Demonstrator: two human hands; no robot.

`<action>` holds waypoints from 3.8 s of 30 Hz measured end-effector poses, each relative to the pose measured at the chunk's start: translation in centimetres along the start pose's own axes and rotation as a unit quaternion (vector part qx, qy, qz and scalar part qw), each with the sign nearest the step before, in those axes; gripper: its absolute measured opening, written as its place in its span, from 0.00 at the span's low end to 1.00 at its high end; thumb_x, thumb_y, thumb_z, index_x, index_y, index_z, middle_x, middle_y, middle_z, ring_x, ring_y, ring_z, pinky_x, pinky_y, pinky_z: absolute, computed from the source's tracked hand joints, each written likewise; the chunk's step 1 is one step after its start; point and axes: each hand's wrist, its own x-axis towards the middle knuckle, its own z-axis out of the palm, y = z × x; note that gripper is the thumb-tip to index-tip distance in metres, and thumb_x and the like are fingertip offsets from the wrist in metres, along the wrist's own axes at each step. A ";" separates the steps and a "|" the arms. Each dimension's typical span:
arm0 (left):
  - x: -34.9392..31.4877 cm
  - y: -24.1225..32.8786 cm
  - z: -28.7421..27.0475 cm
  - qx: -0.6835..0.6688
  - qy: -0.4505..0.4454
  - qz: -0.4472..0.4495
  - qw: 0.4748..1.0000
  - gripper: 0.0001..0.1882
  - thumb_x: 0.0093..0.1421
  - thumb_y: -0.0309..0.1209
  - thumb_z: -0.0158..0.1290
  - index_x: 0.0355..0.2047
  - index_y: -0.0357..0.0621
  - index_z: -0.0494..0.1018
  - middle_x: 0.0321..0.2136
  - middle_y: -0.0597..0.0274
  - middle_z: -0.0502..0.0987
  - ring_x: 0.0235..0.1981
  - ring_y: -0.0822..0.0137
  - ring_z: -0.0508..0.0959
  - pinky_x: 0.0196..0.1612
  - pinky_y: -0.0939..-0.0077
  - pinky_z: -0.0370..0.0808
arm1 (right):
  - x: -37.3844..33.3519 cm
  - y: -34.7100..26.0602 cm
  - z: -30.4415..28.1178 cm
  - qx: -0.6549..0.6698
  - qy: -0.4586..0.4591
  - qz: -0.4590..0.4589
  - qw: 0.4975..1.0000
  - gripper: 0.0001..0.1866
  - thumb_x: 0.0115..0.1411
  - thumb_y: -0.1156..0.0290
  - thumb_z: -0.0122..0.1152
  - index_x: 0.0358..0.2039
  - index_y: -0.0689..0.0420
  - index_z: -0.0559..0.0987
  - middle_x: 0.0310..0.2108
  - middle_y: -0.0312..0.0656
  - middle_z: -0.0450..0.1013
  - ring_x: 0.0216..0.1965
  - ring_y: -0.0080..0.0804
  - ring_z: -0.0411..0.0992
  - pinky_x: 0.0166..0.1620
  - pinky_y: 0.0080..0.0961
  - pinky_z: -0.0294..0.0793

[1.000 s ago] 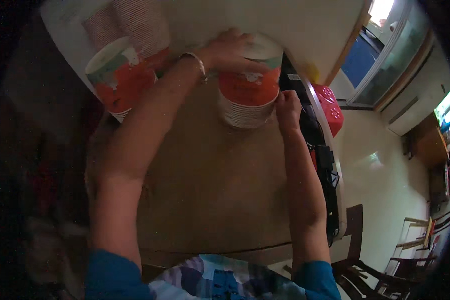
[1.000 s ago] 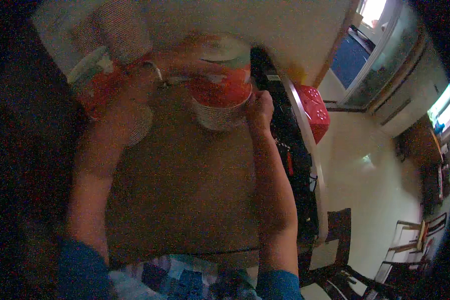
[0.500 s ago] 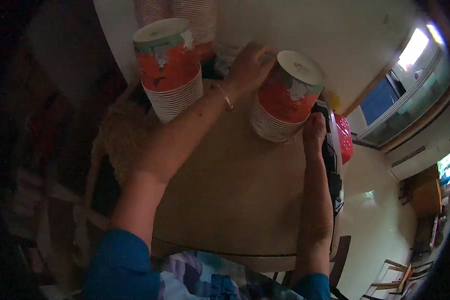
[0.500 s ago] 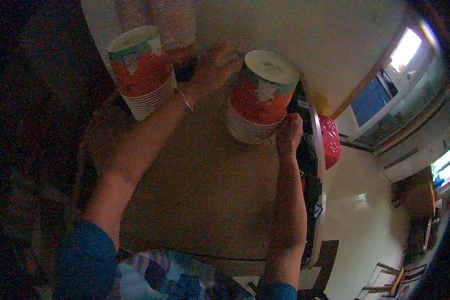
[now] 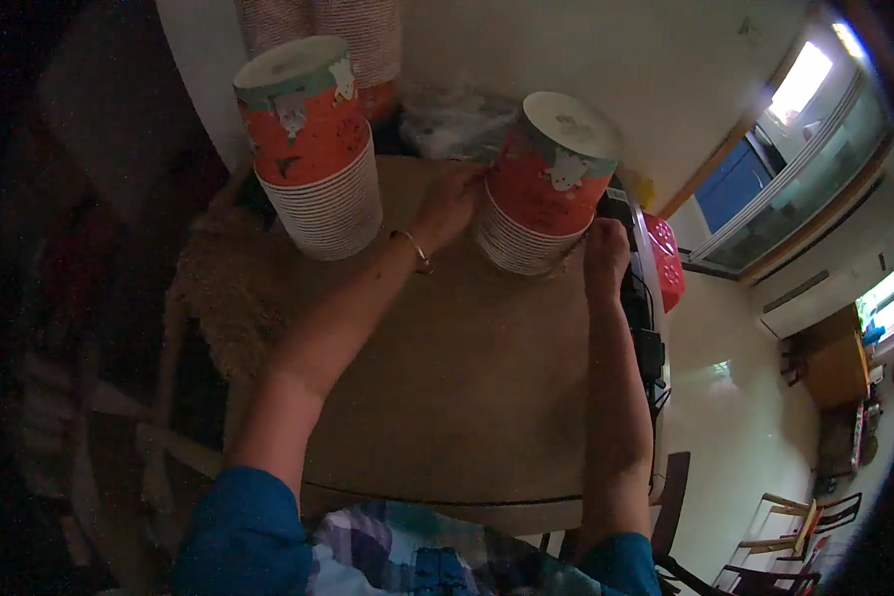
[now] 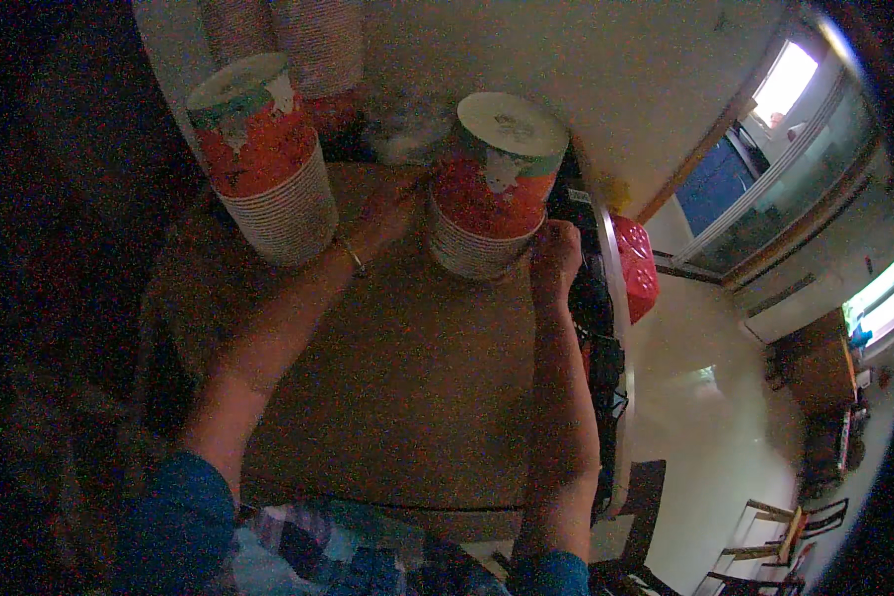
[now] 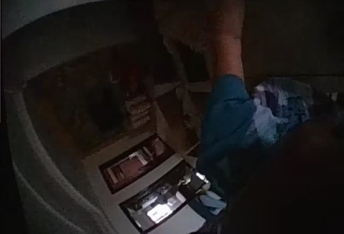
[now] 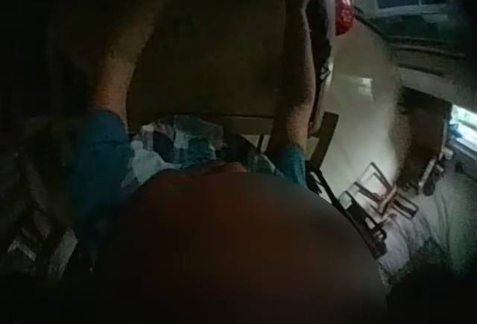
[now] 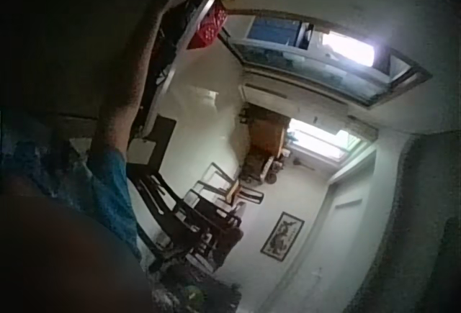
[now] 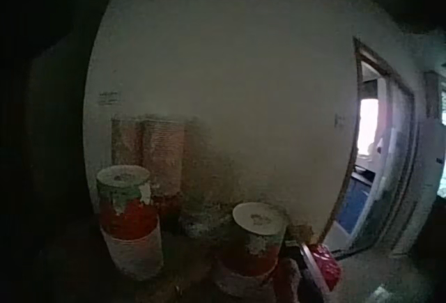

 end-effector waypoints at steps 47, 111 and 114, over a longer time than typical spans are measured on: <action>-8.7 1.3 14.1 -0.057 -0.243 -0.110 0.962 0.27 0.63 0.33 0.48 0.57 0.34 0.55 0.45 0.42 0.75 0.37 0.43 0.78 0.37 0.52 0.75 | 4.2 -1.8 -5.8 0.182 -0.239 0.095 0.949 0.14 0.56 0.64 0.58 0.31 0.63 0.81 0.23 0.31 0.72 0.24 0.18 0.66 0.29 0.18 0.65; 6.9 8.0 -27.7 0.341 -0.186 -0.091 0.917 0.59 0.36 0.76 0.54 0.57 0.39 0.67 0.57 0.38 0.66 0.57 0.47 0.68 0.59 0.61 0.66 | -7.6 -13.6 16.8 0.515 -0.321 0.122 0.785 0.14 0.66 0.72 0.49 0.51 0.59 0.72 0.44 0.33 0.68 0.45 0.23 0.66 0.51 0.23 0.67; 10.3 5.9 -27.3 0.282 -0.246 -0.086 0.923 0.64 0.34 0.77 0.54 0.62 0.41 0.62 0.58 0.40 0.65 0.59 0.47 0.67 0.61 0.63 0.64 | -4.2 -11.4 19.4 0.450 -0.322 0.008 0.833 0.14 0.67 0.70 0.47 0.50 0.60 0.72 0.43 0.33 0.68 0.45 0.23 0.66 0.52 0.22 0.66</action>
